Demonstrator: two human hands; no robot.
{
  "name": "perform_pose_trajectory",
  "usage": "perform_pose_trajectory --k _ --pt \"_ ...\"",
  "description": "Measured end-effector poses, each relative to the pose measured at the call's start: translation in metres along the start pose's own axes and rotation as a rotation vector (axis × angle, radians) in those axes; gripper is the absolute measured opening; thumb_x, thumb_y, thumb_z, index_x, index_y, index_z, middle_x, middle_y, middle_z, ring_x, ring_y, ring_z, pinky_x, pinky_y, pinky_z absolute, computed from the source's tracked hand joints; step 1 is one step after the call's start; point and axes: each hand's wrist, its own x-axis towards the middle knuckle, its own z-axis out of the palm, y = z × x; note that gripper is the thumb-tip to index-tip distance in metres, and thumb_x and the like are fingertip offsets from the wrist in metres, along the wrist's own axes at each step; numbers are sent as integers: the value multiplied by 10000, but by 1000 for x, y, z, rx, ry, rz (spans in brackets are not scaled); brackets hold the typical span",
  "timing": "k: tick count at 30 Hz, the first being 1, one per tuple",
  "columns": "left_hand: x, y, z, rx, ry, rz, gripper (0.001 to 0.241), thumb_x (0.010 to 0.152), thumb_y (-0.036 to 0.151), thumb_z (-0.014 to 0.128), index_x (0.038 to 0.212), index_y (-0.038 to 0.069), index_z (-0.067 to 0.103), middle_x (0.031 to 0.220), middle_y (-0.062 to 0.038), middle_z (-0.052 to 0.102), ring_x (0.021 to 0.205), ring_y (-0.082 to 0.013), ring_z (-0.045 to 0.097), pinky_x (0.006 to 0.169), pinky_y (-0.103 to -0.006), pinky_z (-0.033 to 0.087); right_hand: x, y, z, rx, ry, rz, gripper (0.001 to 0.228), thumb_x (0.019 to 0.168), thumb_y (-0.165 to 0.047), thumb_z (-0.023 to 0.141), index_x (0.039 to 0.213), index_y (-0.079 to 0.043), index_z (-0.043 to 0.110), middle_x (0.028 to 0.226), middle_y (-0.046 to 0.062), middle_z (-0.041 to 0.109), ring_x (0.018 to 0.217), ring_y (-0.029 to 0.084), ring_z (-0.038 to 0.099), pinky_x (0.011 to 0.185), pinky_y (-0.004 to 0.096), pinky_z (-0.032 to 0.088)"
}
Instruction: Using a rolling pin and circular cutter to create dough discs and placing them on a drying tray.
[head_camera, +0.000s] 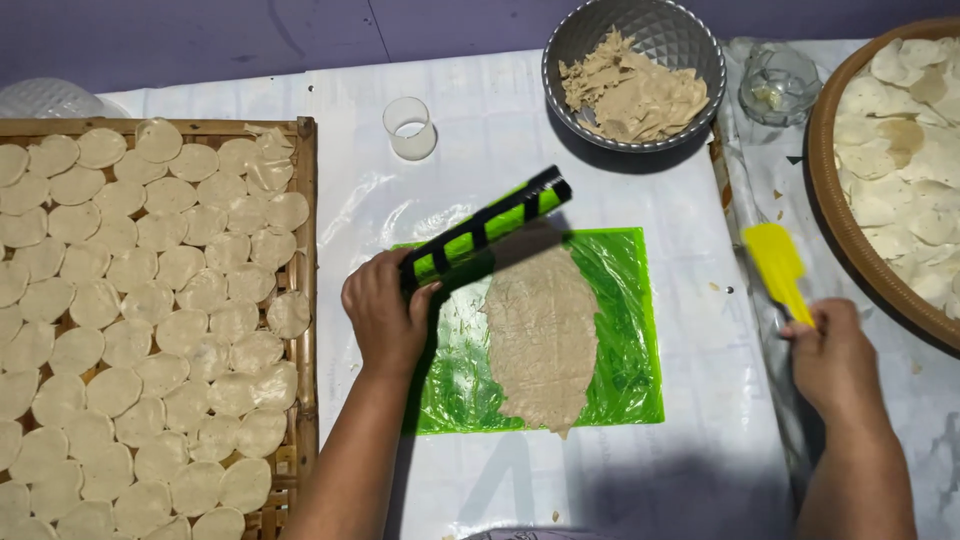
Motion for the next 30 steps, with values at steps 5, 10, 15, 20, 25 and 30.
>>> perform_pose_trajectory --k 5,10,15,20,25,30 --pt "-16 -20 -6 -52 87 -126 524 888 363 768 1312 130 567 1264 -68 597 1229 -301 538 1110 -497 300 40 -143 31 -72 -364 21 253 1040 -190 601 1282 -157 668 983 140 782 973 343 716 857 479 526" --pt "-20 -25 -10 -59 96 -201 556 866 409 800 1315 170 575 1249 -42 574 1248 -307 525 1125 -528 309 91 -203 78 -205 -475 -170 249 1039 -253 572 1254 -172 667 1158 211 752 1183 464 662 993 593 502" --pt "-24 -29 -9 -60 86 -233 559 853 389 812 1311 171 577 1254 -25 573 1254 -294 524 1119 -534 309 91 -256 76 -169 -638 -313 192 1032 -277 552 1148 -176 666 1161 150 761 1245 423 630 1060 570 468" --pt "-28 -34 -12 -33 91 -212 578 851 441 798 1312 170 579 1237 -41 580 1237 -303 538 1120 -533 311 48 -224 54 -204 -522 -443 137 1008 -282 593 1105 -231 674 1094 86 770 1129 387 691 977 539 531" --pt "-27 -29 -15 -45 50 -172 573 851 429 795 1316 168 587 1223 -40 587 1218 -295 550 1119 -537 308 -5 -140 44 -168 -308 -355 205 1020 -332 612 1209 -298 687 1148 -1 710 1129 307 684 947 487 570" --pt "-24 -18 -7 -26 -169 26 578 866 513 731 1332 200 599 1206 -60 618 1240 -292 563 1162 -524 297 -36 -76 49 -326 -161 -304 408 944 -491 636 1331 -375 692 1333 4 622 1271 310 631 1089 499 485"
